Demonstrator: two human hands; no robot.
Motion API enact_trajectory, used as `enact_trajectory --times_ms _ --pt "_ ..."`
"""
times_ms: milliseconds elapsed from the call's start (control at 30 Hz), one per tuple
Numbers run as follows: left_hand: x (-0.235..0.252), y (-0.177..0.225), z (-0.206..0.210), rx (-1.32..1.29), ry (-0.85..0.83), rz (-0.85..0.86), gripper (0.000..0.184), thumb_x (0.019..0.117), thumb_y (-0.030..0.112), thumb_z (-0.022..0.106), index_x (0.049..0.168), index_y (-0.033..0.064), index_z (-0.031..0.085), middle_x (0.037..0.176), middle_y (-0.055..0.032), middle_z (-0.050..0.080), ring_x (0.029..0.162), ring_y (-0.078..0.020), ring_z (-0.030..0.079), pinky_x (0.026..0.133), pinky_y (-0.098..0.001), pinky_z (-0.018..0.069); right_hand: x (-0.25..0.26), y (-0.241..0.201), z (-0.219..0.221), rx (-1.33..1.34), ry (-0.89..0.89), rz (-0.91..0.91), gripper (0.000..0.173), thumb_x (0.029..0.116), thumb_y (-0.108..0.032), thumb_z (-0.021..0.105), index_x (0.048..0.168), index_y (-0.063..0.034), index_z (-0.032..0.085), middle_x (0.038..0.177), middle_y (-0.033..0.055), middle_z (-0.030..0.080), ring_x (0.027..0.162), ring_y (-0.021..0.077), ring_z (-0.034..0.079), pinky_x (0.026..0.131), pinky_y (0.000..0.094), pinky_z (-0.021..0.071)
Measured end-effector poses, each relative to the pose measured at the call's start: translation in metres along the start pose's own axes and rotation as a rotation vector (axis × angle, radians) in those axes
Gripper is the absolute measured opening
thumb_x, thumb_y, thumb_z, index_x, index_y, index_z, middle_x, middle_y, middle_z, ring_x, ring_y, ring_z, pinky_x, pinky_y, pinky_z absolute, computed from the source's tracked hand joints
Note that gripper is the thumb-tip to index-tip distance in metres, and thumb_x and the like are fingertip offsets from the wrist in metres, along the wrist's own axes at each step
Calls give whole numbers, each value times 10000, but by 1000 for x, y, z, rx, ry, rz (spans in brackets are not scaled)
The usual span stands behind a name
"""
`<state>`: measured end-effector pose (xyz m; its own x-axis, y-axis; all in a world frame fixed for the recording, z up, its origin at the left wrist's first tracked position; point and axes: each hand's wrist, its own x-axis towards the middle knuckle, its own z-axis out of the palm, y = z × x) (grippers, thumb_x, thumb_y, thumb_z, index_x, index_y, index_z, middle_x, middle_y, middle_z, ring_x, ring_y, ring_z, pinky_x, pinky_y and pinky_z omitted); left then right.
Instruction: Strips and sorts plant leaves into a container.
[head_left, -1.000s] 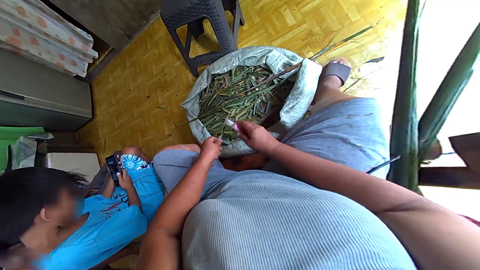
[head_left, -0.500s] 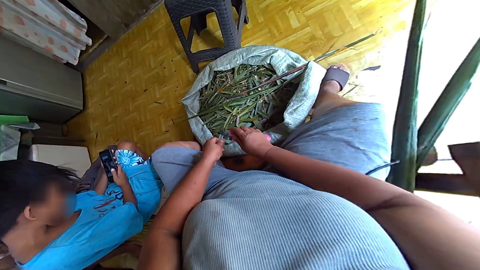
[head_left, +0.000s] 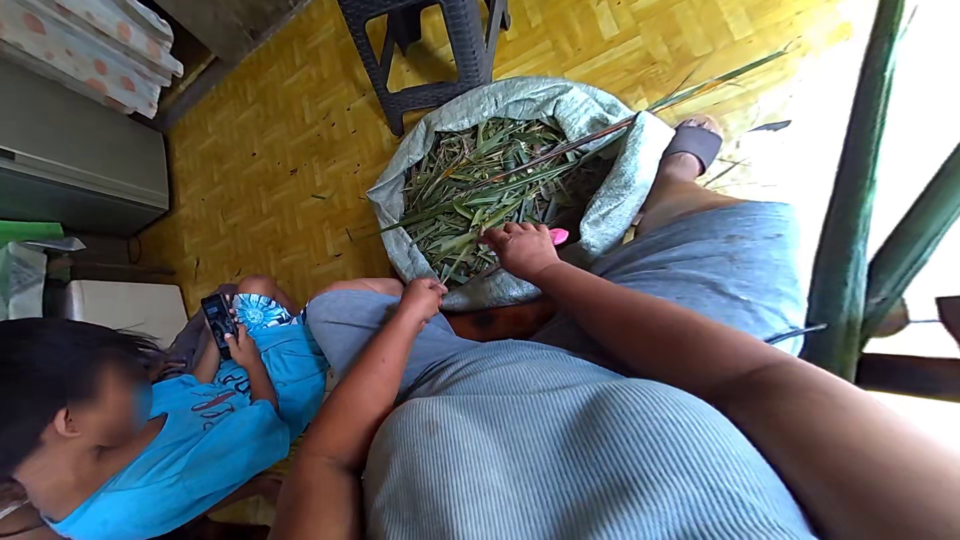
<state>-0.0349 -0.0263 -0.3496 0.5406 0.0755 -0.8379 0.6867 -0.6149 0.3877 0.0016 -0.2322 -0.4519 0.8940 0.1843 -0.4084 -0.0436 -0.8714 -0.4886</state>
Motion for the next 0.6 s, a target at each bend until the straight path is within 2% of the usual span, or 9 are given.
enact_trajectory --times_ms 67,133,233,300,367,433,500,600 --pt "-7 -3 -2 -16 -12 -45 228 1106 168 478 1212 39 634 717 2 463 508 -74 355 470 -214 296 4 20 -5 72 10 118 385 1093 -278 472 1409 -101 602 1378 322 569 1316 555 489 1012 758 361" --pt "-6 -10 -6 -135 10 -64 222 1105 140 467 1205 10 616 696 6 452 472 -55 344 438 -185 293 4 23 -15 119 1 180 405 1106 -306 448 1432 -106 580 1413 318 545 1341 556 465 1020 759 344" --pt "7 -12 -5 -274 43 -75 210 1103 134 469 1210 4 594 704 -7 482 475 -56 388 444 -183 339 -6 -2 -16 191 19 52 418 1109 -304 452 1436 -73 571 1380 318 569 1271 554 538 996 751 403" --pt "12 -8 1 -294 44 -59 224 1106 144 466 1228 5 592 719 -12 494 483 -57 403 452 -184 355 -19 -18 -2 259 -8 -87 408 1107 -299 459 1431 -82 578 1349 286 602 1226 505 595 994 701 457" --pt "15 -5 6 -311 38 -33 246 1109 158 459 1251 5 589 730 -15 505 492 -59 412 460 -187 365 -33 -33 10 312 -72 -185 381 1104 -278 473 1417 -98 592 1335 246 621 1212 456 616 1005 661 473" --pt "18 0 10 -357 21 -31 243 1116 179 448 1245 14 570 736 -13 512 494 -50 424 454 -176 369 -42 -40 15 330 -120 -236 368 1104 -268 477 1414 -105 594 1336 228 625 1192 436 634 989 644 490" --pt "17 8 11 -392 -6 -48 182 1119 170 431 1193 37 530 737 -8 510 488 -42 436 446 -172 381 -47 -45 11 336 -149 -248 372 1108 -250 470 1426 -94 584 1376 222 609 1226 420 624 1019 622 481" --pt "13 12 13 -425 -10 -49 219 1121 189 433 1180 28 568 721 -6 498 480 -50 414 440 -176 360 -46 -42 10 333 -150 -244 383 1117 -258 446 1431 -81 574 1376 219 610 1236 411 621 1035 605 477"
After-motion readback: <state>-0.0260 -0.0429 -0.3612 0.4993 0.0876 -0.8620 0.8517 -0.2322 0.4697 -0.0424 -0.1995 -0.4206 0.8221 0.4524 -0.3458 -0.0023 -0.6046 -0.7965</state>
